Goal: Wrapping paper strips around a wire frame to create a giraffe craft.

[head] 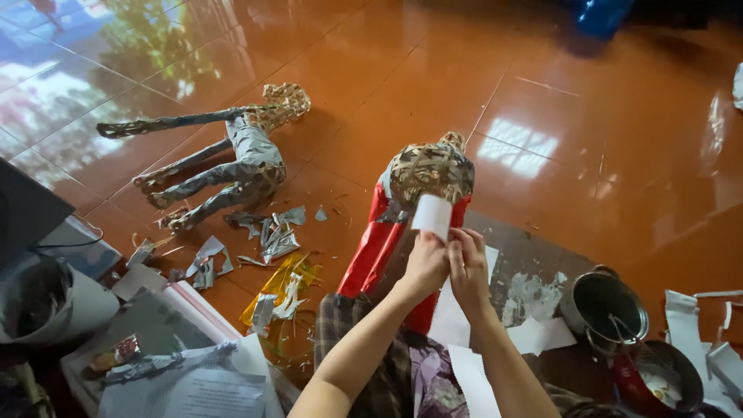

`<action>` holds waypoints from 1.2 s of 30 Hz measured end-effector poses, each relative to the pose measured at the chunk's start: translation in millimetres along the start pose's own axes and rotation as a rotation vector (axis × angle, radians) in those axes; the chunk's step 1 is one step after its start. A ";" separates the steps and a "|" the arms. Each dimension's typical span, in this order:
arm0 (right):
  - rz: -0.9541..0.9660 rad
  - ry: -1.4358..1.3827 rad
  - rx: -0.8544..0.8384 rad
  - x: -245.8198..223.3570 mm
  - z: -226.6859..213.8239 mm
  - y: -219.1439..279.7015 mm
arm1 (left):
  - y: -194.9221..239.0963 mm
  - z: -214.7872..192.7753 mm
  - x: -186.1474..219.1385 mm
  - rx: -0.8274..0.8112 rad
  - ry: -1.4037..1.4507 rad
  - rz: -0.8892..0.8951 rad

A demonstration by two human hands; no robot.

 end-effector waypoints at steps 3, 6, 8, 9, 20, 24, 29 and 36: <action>0.025 -0.118 -0.040 -14.1 1.6 4.2 | 12.6 -25.4 38.5 0.064 -0.185 0.201; 0.213 -0.265 -0.013 -4.2 3.1 7.7 | 11.7 -43.0 22.8 -0.180 0.265 -0.353; 0.338 -0.346 0.040 7.3 4.5 4.2 | 24.5 -30.9 9.1 -0.285 0.571 -0.686; 0.410 -0.464 0.162 16.7 -0.5 3.8 | 15.9 -32.9 18.7 -0.297 0.262 -0.442; 0.650 -0.863 0.394 170.0 64.7 5.8 | 14.8 -12.3 18.4 -0.365 0.005 -0.219; 0.604 -0.842 0.347 154.8 76.2 0.1 | 18.3 -16.1 15.1 -0.295 -0.023 -0.175; 0.610 -0.906 0.317 126.8 84.2 -16.5 | 22.7 -34.5 19.7 -0.296 -0.046 -0.181; 0.571 -0.642 0.424 112.0 61.8 -18.1 | 23.6 -40.3 19.6 -0.265 0.005 -0.110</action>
Point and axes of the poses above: each hand's wrist, its own y-axis away from the middle knuckle, its own z-axis out of the palm, x = y × z, the point moved 9 cm from there along -y, towards the middle knuckle, and after that the axes turned 3 degrees about -x, right-handed, at the moved point
